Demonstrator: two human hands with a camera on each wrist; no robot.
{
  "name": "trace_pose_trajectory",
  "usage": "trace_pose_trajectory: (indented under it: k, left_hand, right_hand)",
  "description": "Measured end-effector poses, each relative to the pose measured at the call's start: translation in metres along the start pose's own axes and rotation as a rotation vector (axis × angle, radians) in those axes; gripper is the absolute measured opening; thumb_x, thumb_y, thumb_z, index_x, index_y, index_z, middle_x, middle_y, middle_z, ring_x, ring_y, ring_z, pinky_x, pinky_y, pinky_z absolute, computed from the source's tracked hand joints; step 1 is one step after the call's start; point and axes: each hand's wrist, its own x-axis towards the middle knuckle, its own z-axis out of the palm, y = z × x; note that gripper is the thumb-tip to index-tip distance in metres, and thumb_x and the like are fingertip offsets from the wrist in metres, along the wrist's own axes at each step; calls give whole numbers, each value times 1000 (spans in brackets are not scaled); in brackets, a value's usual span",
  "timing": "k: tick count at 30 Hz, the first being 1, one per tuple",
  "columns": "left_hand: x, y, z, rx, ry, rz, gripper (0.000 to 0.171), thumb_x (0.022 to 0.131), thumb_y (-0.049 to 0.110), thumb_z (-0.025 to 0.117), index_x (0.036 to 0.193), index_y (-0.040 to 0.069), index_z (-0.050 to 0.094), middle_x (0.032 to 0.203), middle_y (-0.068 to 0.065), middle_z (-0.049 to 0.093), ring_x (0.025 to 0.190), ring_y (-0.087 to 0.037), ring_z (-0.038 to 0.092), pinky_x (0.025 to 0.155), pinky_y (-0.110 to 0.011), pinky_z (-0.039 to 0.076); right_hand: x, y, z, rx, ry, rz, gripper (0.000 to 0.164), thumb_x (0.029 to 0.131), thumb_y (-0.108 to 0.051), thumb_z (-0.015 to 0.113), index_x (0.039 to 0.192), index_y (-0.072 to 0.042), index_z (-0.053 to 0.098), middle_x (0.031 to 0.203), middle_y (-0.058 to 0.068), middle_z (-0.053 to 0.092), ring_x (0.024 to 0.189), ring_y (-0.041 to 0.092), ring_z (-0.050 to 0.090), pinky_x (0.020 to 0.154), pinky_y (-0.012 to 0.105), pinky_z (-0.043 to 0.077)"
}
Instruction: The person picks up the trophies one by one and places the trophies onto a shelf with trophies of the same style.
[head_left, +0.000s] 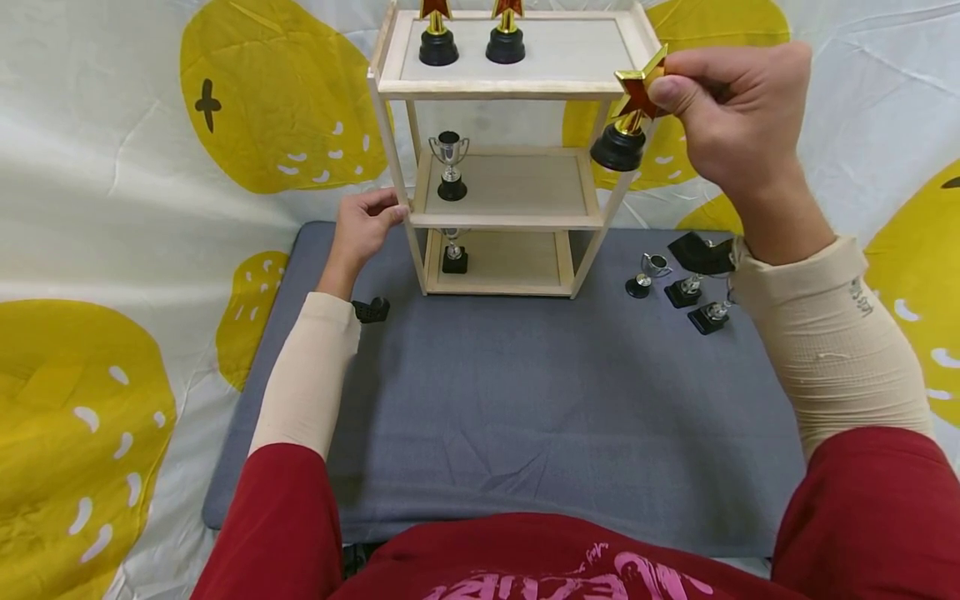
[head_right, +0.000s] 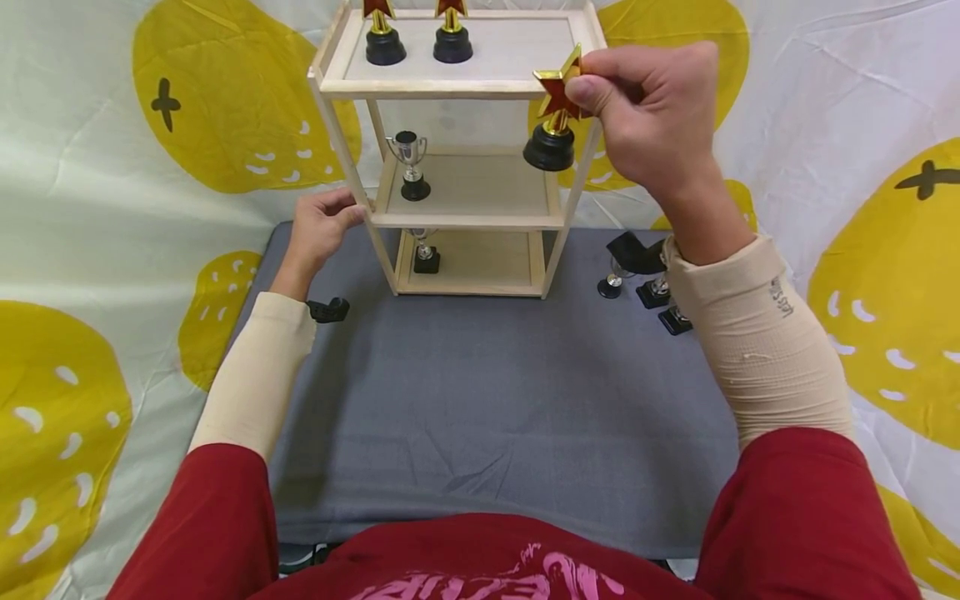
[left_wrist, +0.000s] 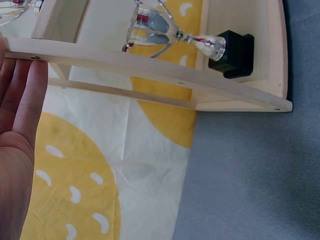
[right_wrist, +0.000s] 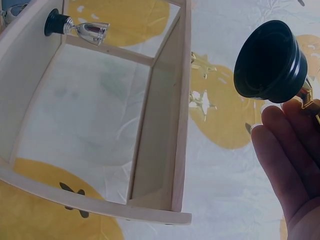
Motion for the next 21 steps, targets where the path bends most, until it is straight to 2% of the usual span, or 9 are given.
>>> trace_pose_trajectory:
  k: [6,11,17,21]
  left_hand:
    - [7,-14,0,-10,13,-1,31,89,10,72,119,4,72,97,3,73,91,-6,67,89,-24,59]
    - [12,-24,0,-4,21,17,34,89,12,72,121,1,70,98,2,73,92,-7,68,89,-24,59]
    - [12,-23,-1,-2,17,24,35,89,11,72,121,-2,69,98,1,74,91,-7,67,89,-24,59]
    - [7,-14,-1,-4,6,12,31,89,8,72,119,0,71,98,1,74,90,-6,67,89,-24,59]
  right_hand:
    - [2,0,0,-12,2,6,10,85,-1,74,88,9,77,85,-7,77,70,-10,66,65,4,49]
    - [4,0,-1,-23,7,8,11,85,-1,74,87,9,77,85,-8,77,68,-10,64,64,4,48]
    - [5,0,-1,-32,17,17,11,85,-2,74,87,9,77,85,-7,77,66,-10,62,63,4,47]
    - [6,0,-1,-32,18,18,12,85,-3,74,86,10,77,83,-6,77,64,-11,61,61,4,46]
